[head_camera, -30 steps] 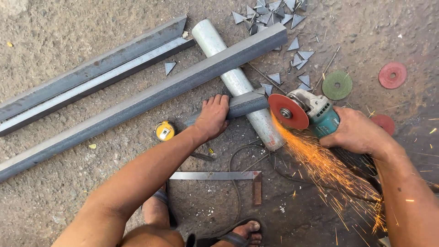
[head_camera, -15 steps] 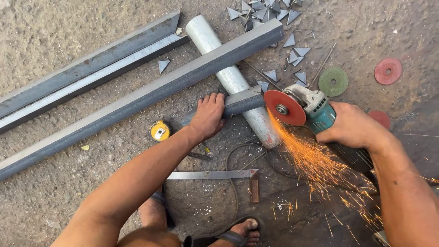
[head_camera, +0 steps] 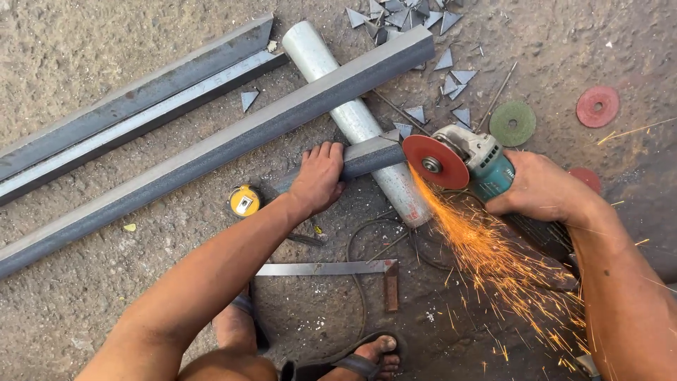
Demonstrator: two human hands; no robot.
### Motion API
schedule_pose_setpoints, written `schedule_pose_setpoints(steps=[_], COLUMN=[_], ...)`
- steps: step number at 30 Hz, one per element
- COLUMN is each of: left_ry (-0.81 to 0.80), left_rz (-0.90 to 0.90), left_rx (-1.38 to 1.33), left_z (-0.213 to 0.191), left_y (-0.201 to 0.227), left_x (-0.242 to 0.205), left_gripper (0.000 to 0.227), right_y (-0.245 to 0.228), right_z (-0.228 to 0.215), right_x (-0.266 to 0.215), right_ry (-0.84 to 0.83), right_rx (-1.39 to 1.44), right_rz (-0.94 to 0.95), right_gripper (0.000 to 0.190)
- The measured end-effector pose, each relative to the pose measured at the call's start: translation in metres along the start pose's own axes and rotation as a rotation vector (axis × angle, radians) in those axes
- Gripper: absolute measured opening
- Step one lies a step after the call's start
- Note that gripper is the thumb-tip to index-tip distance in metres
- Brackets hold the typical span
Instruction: Measuring, marking, and cutting metal strips using an angle grinder.
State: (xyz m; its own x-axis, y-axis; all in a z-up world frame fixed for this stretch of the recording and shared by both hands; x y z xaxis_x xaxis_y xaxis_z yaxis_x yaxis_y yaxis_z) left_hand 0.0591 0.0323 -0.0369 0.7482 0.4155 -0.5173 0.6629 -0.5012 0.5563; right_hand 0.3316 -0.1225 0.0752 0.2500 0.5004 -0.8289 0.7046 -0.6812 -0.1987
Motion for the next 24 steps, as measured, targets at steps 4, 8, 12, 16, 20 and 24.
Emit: schedule_pose_setpoints(steps=[4, 8, 12, 16, 20, 24], left_ry=[-0.015, 0.004, 0.004, 0.013, 0.024, 0.012], left_rz=[-0.011, 0.001, 0.002, 0.008, 0.024, 0.01], left_rx=[-0.015, 0.003, 0.011, 0.029, 0.029, 0.028], left_z=[-0.002, -0.001, -0.001, 0.0, 0.0, 0.0], left_y=[0.001, -0.001, 0.0, -0.001, -0.001, -0.002], left_x=[-0.002, -0.001, -0.002, -0.001, 0.0, 0.001], left_gripper=[0.071, 0.07, 0.069, 0.071, 0.068, 0.068], right_y=[-0.011, -0.006, -0.004, -0.007, -0.012, -0.008], right_z=[-0.006, -0.003, 0.0, -0.002, -0.006, -0.002], right_x=[-0.01, -0.003, 0.0, -0.002, -0.006, 0.0], right_ry=[-0.041, -0.02, -0.004, 0.002, 0.001, 0.005], right_rx=[0.06, 0.03, 0.014, 0.052, 0.027, 0.046], right_rz=[0.077, 0.054, 0.029, 0.013, 0.07, 0.019], right_gripper=[0.037, 0.035, 0.037, 0.035, 0.036, 0.033])
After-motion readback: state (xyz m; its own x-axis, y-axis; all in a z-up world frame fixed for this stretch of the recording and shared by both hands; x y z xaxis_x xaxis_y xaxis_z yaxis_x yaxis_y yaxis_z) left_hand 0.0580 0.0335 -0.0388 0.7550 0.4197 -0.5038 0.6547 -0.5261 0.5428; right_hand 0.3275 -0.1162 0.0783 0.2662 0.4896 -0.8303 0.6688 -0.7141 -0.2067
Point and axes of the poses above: each hand's wrist, its own x-axis towards the middle knuckle, its own z-axis out of the palm, y = z × x, the point moved 8 cm from there along x, towards the middle knuckle, and after that the axes turned 9 degrees about -x, right-handed, at the moved point
